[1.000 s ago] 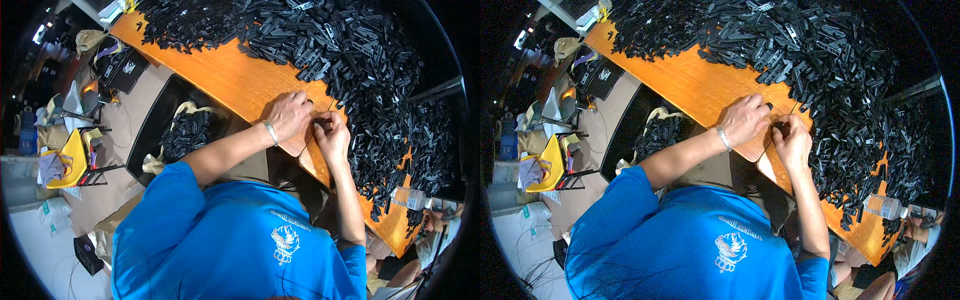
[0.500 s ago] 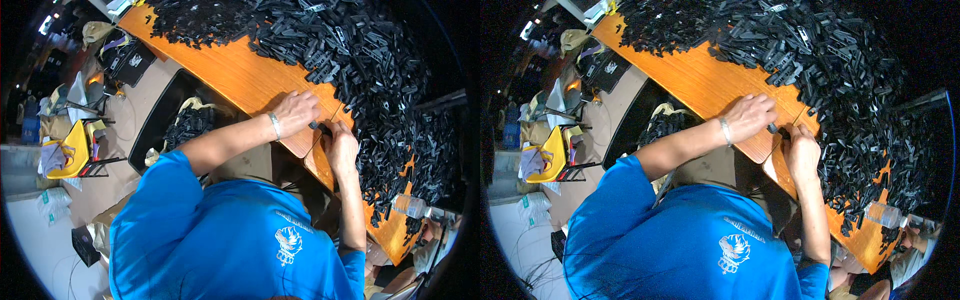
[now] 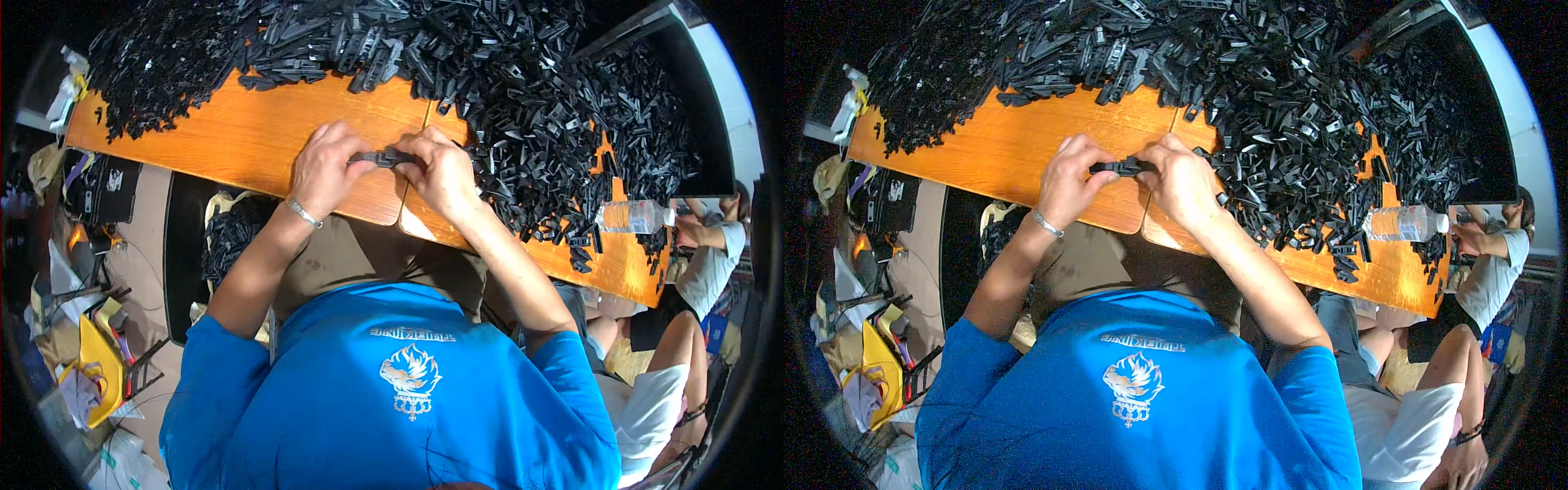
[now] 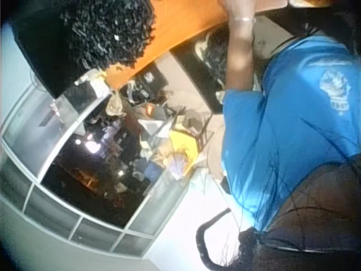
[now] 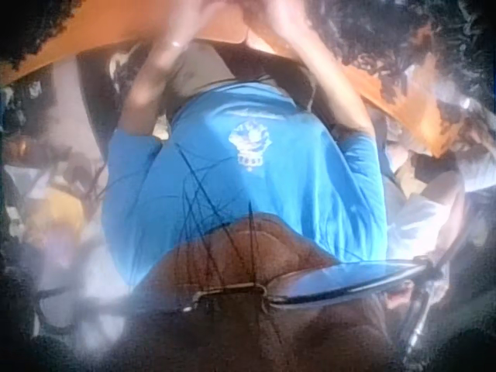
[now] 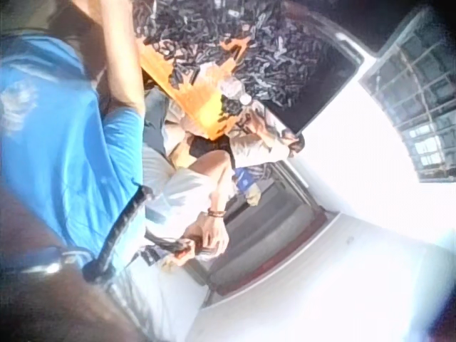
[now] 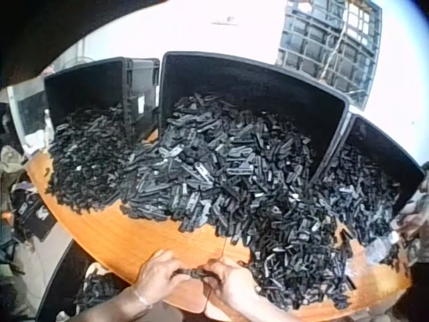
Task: The person assembles plastic components by picking up pieces from piles on the table and fitting them together by hand.
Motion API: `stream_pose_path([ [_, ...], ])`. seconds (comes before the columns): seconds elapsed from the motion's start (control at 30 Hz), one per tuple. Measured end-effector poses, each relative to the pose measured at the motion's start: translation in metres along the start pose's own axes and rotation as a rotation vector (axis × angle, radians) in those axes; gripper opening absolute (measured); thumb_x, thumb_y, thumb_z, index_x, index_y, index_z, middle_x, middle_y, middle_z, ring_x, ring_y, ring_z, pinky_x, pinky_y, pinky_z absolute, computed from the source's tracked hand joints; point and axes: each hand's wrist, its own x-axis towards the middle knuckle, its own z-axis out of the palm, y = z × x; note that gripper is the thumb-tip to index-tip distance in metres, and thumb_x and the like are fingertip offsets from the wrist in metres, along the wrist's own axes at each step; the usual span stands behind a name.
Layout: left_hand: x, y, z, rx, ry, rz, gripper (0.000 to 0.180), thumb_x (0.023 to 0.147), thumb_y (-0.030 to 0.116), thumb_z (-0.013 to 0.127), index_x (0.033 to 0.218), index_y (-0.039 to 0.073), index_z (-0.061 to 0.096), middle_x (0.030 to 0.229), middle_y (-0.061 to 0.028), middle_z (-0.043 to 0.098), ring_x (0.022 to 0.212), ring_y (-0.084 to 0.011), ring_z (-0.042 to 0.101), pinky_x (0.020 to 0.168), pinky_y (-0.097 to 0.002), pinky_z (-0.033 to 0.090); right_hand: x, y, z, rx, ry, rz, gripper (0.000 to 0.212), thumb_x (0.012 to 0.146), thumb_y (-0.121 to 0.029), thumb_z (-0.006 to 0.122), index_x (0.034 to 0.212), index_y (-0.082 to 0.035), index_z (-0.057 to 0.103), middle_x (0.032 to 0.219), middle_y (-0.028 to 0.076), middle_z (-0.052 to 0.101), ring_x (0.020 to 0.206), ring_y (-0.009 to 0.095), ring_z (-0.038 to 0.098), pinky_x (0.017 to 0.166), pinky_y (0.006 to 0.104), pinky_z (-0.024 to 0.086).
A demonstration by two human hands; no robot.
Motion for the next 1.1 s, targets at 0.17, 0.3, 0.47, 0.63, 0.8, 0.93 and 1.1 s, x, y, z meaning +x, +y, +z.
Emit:
stream_pose_path([
  [0.17,-0.003,-0.002,0.002,-0.024,0.017,-0.036,0.025,0.077,0.006,0.091,0.096,0.003,0.076,0.099,-0.0117,0.07,0.097,-0.0348,0.067,0.085,-0.0452,0.054,0.004,-0.002,-0.005,-0.029,-0.057,0.025,0.036,0.078,-0.005,0.09,0.112,-0.01,0.079,0.101,0.011,0.071,0.091,0.034,0.074,0.077,0.0441,0.06],
  [0.3,0.0,-0.002,0.005,-0.048,0.024,-0.024,0.023,0.076,0.005,0.091,0.094,0.003,0.076,0.098,-0.012,0.07,0.096,-0.0342,0.067,0.084,-0.0448,0.054,0.004,0.004,-0.007,-0.035,-0.039,0.007,0.036,0.074,-0.002,0.09,0.108,-0.009,0.079,0.097,0.011,0.07,0.088,0.035,0.074,0.075,0.0454,0.059],
  [0.47,0.004,-0.007,0.011,-0.067,0.061,0.044,0.023,0.075,0.011,0.091,0.092,0.005,0.076,0.094,-0.0093,0.068,0.096,-0.0341,0.066,0.082,-0.0456,0.055,0.034,0.002,0.007,-0.035,-0.139,-0.15,0.029,0.078,-0.011,0.084,0.107,-0.01,0.083,0.098,0.012,0.07,0.093,0.037,0.074,0.076,0.0473,0.059],
  [0.63,-0.007,-0.016,-0.011,-0.105,-0.053,-0.05,0.021,0.077,0.004,0.088,0.093,0.003,0.076,0.093,-0.0124,0.067,0.093,-0.0353,0.066,0.083,-0.0444,0.054,0.026,0.006,0.025,0.06,-0.185,-0.161,0.029,0.082,-0.008,0.081,0.111,-0.012,0.082,0.102,0.01,0.072,0.097,0.037,0.074,0.078,0.0483,0.059],
  [0.8,-0.041,-0.025,-0.148,0.066,-0.541,-0.361,0.026,0.084,0.004,0.082,0.108,0.002,0.075,0.1,-0.0138,0.069,0.09,-0.0301,0.07,0.08,-0.0407,0.055,-0.022,0.002,-0.023,-0.059,-0.141,-0.144,0.025,0.084,-0.008,0.074,0.109,-0.01,0.078,0.103,0.013,0.071,0.087,0.036,0.077,0.075,0.0484,0.062],
  [0.93,-0.021,-0.01,-0.159,0.166,-0.363,-0.312,0.035,0.087,0.008,0.081,0.121,0.002,0.074,0.11,-0.0162,0.073,0.094,-0.0306,0.073,0.085,-0.0405,0.057,-0.022,0.024,-0.059,-0.399,-0.134,0.071,0.024,0.086,-0.005,0.071,0.109,-0.004,0.074,0.11,0.019,0.069,0.087,0.036,0.078,0.075,0.0444,0.064],
  [1.1,0.056,0.022,-0.028,0.009,-0.195,-0.031,0.038,0.095,0.007,0.073,0.133,0.002,0.07,0.117,-0.0175,0.072,0.109,-0.0356,0.075,0.095,-0.0423,0.06,-0.016,0.024,-0.055,-0.546,-0.154,0.066,0.029,0.083,-0.004,0.073,0.112,-0.004,0.072,0.114,0.019,0.07,0.088,0.033,0.079,0.078,0.0415,0.065],
])
